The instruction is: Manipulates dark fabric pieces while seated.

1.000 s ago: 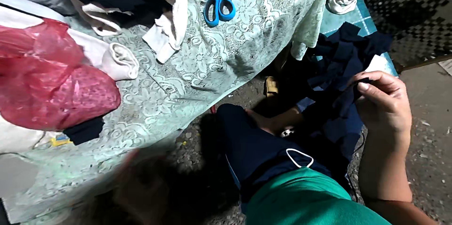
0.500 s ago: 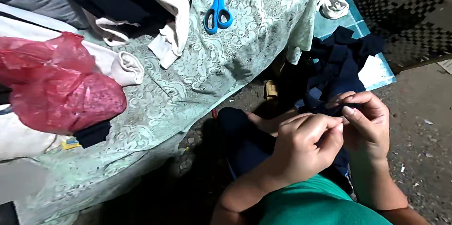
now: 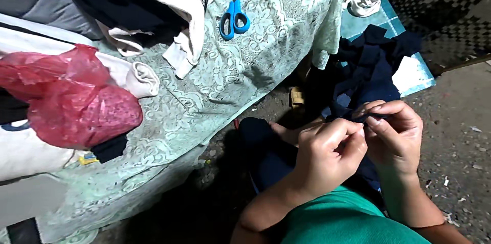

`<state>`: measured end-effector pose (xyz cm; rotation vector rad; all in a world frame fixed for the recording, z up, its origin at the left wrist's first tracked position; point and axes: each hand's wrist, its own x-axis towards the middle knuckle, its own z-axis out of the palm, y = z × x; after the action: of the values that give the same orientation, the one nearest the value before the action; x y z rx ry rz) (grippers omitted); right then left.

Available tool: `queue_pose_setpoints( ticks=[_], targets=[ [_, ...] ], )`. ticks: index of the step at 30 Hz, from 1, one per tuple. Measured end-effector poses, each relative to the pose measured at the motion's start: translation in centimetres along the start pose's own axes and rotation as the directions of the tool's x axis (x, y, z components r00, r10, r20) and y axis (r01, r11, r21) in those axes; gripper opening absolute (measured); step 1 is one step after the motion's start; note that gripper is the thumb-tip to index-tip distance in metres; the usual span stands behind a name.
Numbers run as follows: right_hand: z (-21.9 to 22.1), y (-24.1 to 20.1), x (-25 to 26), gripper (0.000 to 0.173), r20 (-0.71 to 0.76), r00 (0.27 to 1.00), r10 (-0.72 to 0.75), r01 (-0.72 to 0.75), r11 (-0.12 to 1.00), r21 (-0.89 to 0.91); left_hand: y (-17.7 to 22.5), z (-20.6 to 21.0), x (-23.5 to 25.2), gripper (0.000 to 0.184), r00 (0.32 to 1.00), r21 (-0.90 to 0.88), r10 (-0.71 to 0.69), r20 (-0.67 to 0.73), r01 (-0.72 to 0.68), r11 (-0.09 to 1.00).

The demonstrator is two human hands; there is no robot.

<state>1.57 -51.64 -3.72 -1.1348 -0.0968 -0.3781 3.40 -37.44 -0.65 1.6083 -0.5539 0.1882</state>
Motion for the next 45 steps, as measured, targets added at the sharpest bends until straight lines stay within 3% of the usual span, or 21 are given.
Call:
queue_pose_setpoints(
  ticks=[12,21,26,32,39,45],
  targets=[
    [0.1,0.2,-0.1,0.017,0.008,0.999,-0.032,0.032,0.999,-0.035,-0.2,0.0,-0.3,0.006,1.0,0.013,0.005,-0.01,-0.005,1.0],
    [0.3,0.6,-0.1,0.016,0.065,0.993,-0.095,0.101,0.991,-0.091,-0.1,-0.4,-0.1,0.004,0.993,-0.116,-0.114,-0.004,0.113,0.987],
    [0.2,0.4,-0.2,0.012,0.049,0.999,0.012,-0.01,0.999,-0.048,-0.7,-0.5,-0.3,0.003,0.988,-0.25,-0.149,0.029,0.152,0.956],
    [0.3,0.2,-0.3,0.011,0.042,0.993,0.111,-0.113,0.993,0.04,-0.7,-0.3,-0.5,0.005,0.991,-0.269,-0.134,0.028,0.136,0.953],
    [0.2,0.4,-0.3,0.011,0.025,0.999,0.043,-0.042,0.999,-0.033,-1.0,-0.8,-0.7,0.018,0.996,-0.156,-0.018,0.084,0.031,0.987],
    [0.1,0.6,-0.3,0.015,0.11,0.992,-0.069,0.088,0.979,-0.182,-2.1,-0.9,-0.4,0.016,0.996,0.029,0.075,-0.049,-0.073,0.997]
  ],
)
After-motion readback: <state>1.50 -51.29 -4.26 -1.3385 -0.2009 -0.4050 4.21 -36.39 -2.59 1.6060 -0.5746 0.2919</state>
